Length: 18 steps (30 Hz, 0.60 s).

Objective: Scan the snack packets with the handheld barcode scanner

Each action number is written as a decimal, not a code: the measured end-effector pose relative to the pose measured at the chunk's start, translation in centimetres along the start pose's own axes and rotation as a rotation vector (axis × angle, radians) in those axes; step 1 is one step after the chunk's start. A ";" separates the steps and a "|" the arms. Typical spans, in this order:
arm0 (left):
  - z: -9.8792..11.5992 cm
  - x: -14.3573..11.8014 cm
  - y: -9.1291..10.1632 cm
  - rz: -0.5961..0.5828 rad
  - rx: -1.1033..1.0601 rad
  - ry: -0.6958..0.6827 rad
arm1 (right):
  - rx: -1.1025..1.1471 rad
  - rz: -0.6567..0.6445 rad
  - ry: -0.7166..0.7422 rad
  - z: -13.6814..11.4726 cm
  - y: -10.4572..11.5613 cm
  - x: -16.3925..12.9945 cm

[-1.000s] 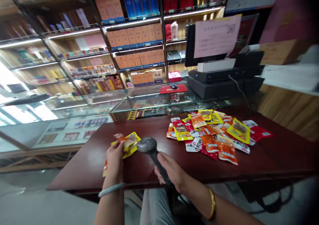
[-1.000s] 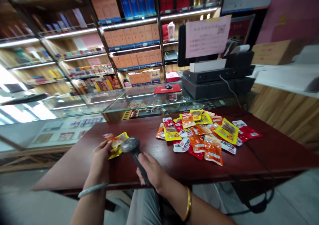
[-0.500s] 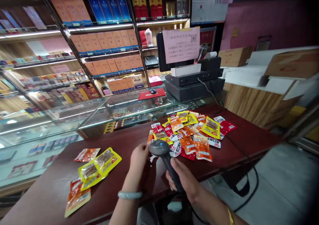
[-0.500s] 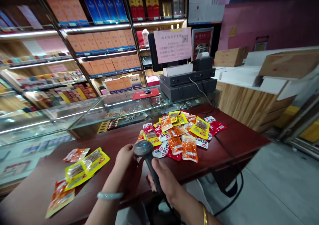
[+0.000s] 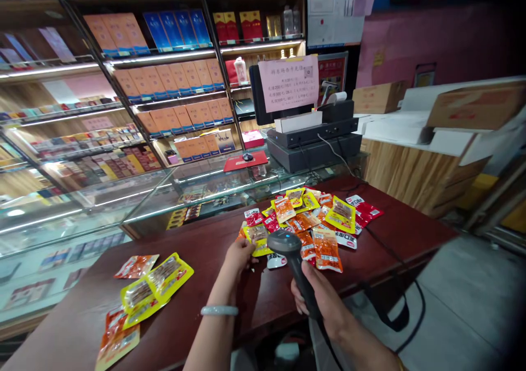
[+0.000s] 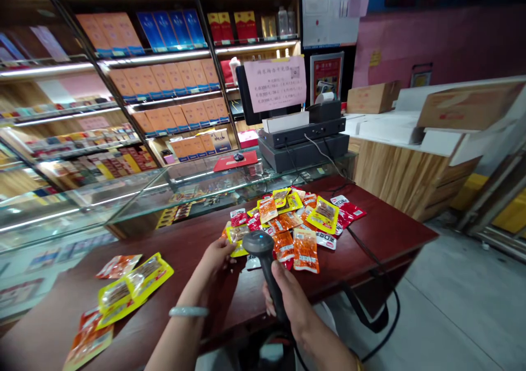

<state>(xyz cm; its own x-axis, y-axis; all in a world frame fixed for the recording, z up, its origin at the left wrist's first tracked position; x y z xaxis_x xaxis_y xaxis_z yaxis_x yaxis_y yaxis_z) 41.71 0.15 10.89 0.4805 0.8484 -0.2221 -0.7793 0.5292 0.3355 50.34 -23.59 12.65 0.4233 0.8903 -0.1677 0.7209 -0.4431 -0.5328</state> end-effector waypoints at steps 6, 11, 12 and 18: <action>-0.7 -3.9 3.3 -0.044 -0.306 -0.113 | -0.001 -0.040 0.004 0.7 -1.1 0.1; -1.4 -6.2 6.1 0.090 -0.308 -0.207 | 0.027 -0.073 0.008 1.4 -2.6 0.8; -1.5 -6.5 6.5 0.106 -0.310 -0.219 | 0.022 -0.076 0.008 1.4 -2.9 1.0; -2.1 -7.9 8.1 0.164 -0.317 -0.243 | -0.019 -0.108 0.016 0.8 -5.5 1.6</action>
<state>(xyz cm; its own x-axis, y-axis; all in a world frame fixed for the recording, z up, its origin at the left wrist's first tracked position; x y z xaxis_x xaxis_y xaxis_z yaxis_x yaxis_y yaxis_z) 30.81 -2.29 13.45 0.3916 0.9190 0.0456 -0.9199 0.3899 0.0418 46.60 -19.64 14.61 0.3513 0.9313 -0.0967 0.7732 -0.3468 -0.5309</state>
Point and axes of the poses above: each hand's wrist, its own x-axis towards the middle knuckle, its own y-axis out of the back of the hand, z = x × y, the point moved 1 cm from there along x, towards the middle knuckle, and after that the axes turned 1 degree about x, right-handed, at the moved point
